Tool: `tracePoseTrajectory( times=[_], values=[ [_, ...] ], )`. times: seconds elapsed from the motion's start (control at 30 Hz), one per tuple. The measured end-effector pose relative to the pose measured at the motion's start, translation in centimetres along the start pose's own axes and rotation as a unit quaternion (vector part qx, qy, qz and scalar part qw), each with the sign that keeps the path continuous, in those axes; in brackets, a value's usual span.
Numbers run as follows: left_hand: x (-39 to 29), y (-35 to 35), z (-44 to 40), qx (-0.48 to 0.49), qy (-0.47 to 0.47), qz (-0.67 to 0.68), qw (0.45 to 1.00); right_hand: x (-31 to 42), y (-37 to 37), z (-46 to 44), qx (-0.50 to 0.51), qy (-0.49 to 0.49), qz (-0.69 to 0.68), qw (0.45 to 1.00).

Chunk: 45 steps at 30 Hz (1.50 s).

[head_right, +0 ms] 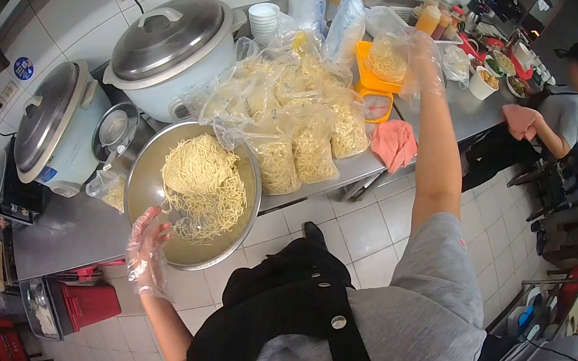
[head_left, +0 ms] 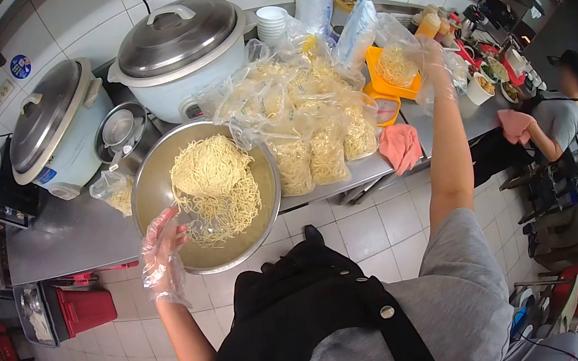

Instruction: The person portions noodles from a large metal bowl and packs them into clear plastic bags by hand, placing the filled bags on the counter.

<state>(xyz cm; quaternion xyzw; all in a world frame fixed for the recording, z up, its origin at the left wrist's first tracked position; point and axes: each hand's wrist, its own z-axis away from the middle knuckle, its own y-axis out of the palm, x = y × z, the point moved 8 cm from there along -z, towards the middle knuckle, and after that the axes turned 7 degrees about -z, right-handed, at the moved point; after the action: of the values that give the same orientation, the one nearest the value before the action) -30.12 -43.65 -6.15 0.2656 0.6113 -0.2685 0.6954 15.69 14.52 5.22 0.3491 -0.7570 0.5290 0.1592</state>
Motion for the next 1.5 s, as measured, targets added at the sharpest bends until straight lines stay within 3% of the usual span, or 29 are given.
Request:
tracePoseTrajectory(
  times=[0.07,0.17,0.27,0.4,0.47,0.5,0.53,0.57,0.6,0.63,0.67,0.7,0.77,0.83,0.87,0.93,1.0,1.07,1.1,1.13,1.17,1.23,1.3,1.37,1.43,1.5],
  values=[
    [0.3,-0.5,0.2,-0.020,-0.012,-0.002,1.000,1.4,-0.5,0.3,-0.027,-0.063,-0.065,0.996],
    [0.2,-0.5,0.4,-0.021,-0.015,0.000,1.000,2.8,-0.4,1.1,0.019,0.003,-0.156,0.988],
    [0.0,-0.3,0.7,-0.020,-0.014,-0.006,1.000,4.9,-1.1,1.3,0.018,-0.010,-0.057,0.998],
    [0.0,-0.3,1.0,-0.016,-0.007,0.005,1.000,7.0,-1.6,3.1,0.010,-0.029,-0.049,0.998],
    [0.2,-0.5,1.0,-0.016,-0.011,-0.004,1.000,7.2,-1.1,4.7,0.022,0.068,-0.317,0.946],
    [0.6,-0.7,1.0,-0.020,-0.011,-0.004,1.000,6.3,-1.1,3.6,0.025,0.066,-0.319,0.945],
    [0.7,-0.6,0.9,0.010,0.018,0.010,1.000,4.1,-1.4,1.0,0.016,0.021,-0.113,0.993],
    [0.6,-1.1,1.1,0.032,0.047,0.023,0.998,1.7,-0.7,-1.8,0.008,-0.032,0.093,0.995],
    [0.6,-1.3,1.3,0.025,0.041,-0.013,0.999,-0.9,-0.1,-4.9,-0.036,-0.195,0.050,0.979],
    [0.2,-1.0,1.2,0.010,0.035,-0.048,0.998,5.7,-2.4,-1.2,-0.147,-0.285,0.107,0.941],
    [-0.2,-0.7,1.3,0.016,0.037,-0.057,0.998,5.1,-1.3,-4.0,-0.134,-0.278,0.238,0.921],
    [-0.7,-0.4,1.3,0.022,0.037,-0.067,0.997,10.5,-2.1,-0.7,-0.105,-0.377,0.103,0.914],
    [-2.9,0.9,1.5,0.067,0.096,-0.082,0.990,21.6,-3.7,6.7,-0.019,-0.322,-0.054,0.945],
    [-5.5,2.4,0.9,0.073,0.248,-0.244,0.935,28.4,-2.8,11.4,0.117,-0.316,-0.097,0.937],
    [-7.5,3.7,1.4,0.055,0.264,-0.243,0.932,30.9,-3.0,13.2,0.118,-0.321,-0.106,0.934],
    [-10.8,6.3,1.9,0.033,0.283,-0.243,0.927,36.5,-2.4,18.2,0.169,-0.470,-0.085,0.862],
    [-13.8,7.0,3.4,-0.067,0.414,-0.291,0.860,38.3,-0.1,22.2,0.125,-0.532,-0.124,0.828],
    [-14.8,6.5,3.5,-0.075,0.399,-0.269,0.873,41.4,4.7,25.7,0.275,-0.486,-0.157,0.815],
    [-15.0,6.0,3.5,-0.079,0.385,-0.247,0.886,42.0,8.0,27.2,0.354,-0.445,-0.266,0.779],
    [-14.0,5.0,3.1,-0.048,0.349,-0.271,0.896,43.3,8.3,30.0,0.278,-0.532,-0.294,0.744],
    [-12.6,3.2,2.9,-0.016,0.311,-0.296,0.903,43.6,11.5,31.8,0.295,-0.521,-0.332,0.728],
    [-10.4,-1.9,3.4,-0.111,0.277,-0.369,0.880,45.8,13.3,34.0,0.311,-0.508,-0.375,0.710],
    [-9.9,-6.8,4.1,-0.255,0.280,-0.466,0.800,48.5,12.5,35.5,0.386,-0.479,-0.346,0.709],
    [-8.7,-12.2,2.7,-0.317,0.195,-0.128,0.919,48.0,12.9,35.2,0.405,-0.442,-0.379,0.705],
    [-8.6,-16.2,1.4,-0.372,0.182,-0.109,0.904,45.4,14.5,33.7,0.419,-0.335,-0.463,0.705],
    [-7.2,-20.5,-1.6,-0.420,0.168,-0.083,0.888,42.6,15.5,33.3,0.416,-0.306,-0.476,0.712]
  ],
)
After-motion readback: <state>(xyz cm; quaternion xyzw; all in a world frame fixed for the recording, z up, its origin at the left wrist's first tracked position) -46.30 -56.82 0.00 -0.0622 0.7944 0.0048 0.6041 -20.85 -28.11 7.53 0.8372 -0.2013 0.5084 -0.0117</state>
